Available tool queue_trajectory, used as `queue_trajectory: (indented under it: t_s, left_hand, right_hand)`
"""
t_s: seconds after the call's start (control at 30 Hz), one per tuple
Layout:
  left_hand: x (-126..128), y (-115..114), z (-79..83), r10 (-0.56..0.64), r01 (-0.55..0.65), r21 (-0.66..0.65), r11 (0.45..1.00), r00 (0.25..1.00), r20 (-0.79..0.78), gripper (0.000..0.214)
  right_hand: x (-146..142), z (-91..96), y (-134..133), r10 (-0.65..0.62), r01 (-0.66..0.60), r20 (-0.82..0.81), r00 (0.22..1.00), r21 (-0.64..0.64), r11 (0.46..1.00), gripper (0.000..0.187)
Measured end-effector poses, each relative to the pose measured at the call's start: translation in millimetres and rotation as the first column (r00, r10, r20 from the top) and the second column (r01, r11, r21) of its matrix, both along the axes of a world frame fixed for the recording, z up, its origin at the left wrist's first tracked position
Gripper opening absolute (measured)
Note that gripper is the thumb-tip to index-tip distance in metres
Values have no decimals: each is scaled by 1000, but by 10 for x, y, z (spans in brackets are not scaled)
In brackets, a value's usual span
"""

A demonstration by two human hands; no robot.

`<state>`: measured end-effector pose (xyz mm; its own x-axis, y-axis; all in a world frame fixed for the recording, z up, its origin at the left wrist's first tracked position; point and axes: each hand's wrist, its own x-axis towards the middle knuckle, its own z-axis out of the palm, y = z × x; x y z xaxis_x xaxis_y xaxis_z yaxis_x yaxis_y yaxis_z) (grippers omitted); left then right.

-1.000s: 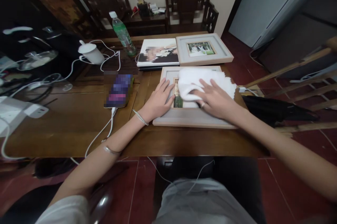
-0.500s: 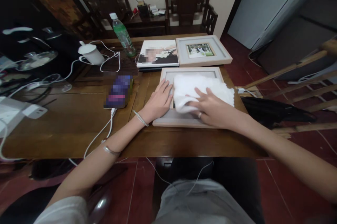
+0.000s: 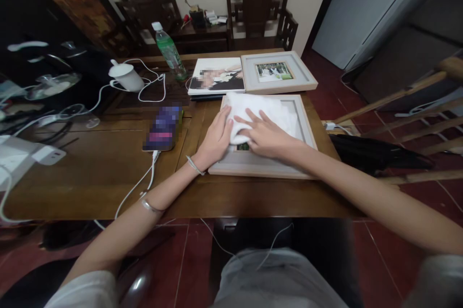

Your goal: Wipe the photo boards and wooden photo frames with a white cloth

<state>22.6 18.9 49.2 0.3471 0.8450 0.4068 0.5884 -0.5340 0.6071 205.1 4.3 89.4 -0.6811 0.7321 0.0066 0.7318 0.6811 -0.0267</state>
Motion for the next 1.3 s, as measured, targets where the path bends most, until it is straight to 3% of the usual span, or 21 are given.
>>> queue_trajectory:
  t_s: [0.1, 0.2, 0.37, 0.5, 0.73, 0.87, 1.13, 1.2, 1.3]
  left_hand:
    - [3, -8, 6, -8, 8, 26, 1000, 1000, 17, 57]
    - [-1, -2, -14, -18, 17, 36, 999, 1000, 19, 62]
    - [-5, -2, -47, -3, 3, 4, 1000, 1000, 26, 68]
    - [-14, -4, -60, -20, 18, -37, 999, 998, -64, 64]
    - [-23, 2, -71, -44, 25, -68, 997, 956, -291, 56]
    - [-26, 5, -74, -56, 40, -59, 997, 948, -313, 50]
    - [-42, 10, -91, -55, 42, -52, 998, 957, -284, 45]
    - [-40, 10, -95, -46, 33, -48, 998, 960, -277, 45]
    - [-35, 10, -97, -41, 30, -43, 999, 959, -280, 45]
  right_hand:
    - [-79, -42, 321, -55, 57, -23, 998, 93, 994, 48]
    - [-164, -43, 358, -83, 83, -7, 997, 111, 990, 49]
    - [-170, 35, -173, 39, -39, 35, 999, 21, 999, 45]
    - [69, 135, -642, 164, -164, 11, 986, -18, 986, 39]
    - [626, 325, -932, -98, 97, 103, 990, 20, 995, 36]
    - [764, 305, -771, -202, 198, 109, 973, 50, 979, 36]
    - [937, 27, 202, -198, 197, -12, 980, 204, 959, 40]
    - [915, 3, 274, -207, 205, -13, 978, 212, 956, 42]
    - [818, -4, 113, -188, 177, 36, 981, 208, 962, 41]
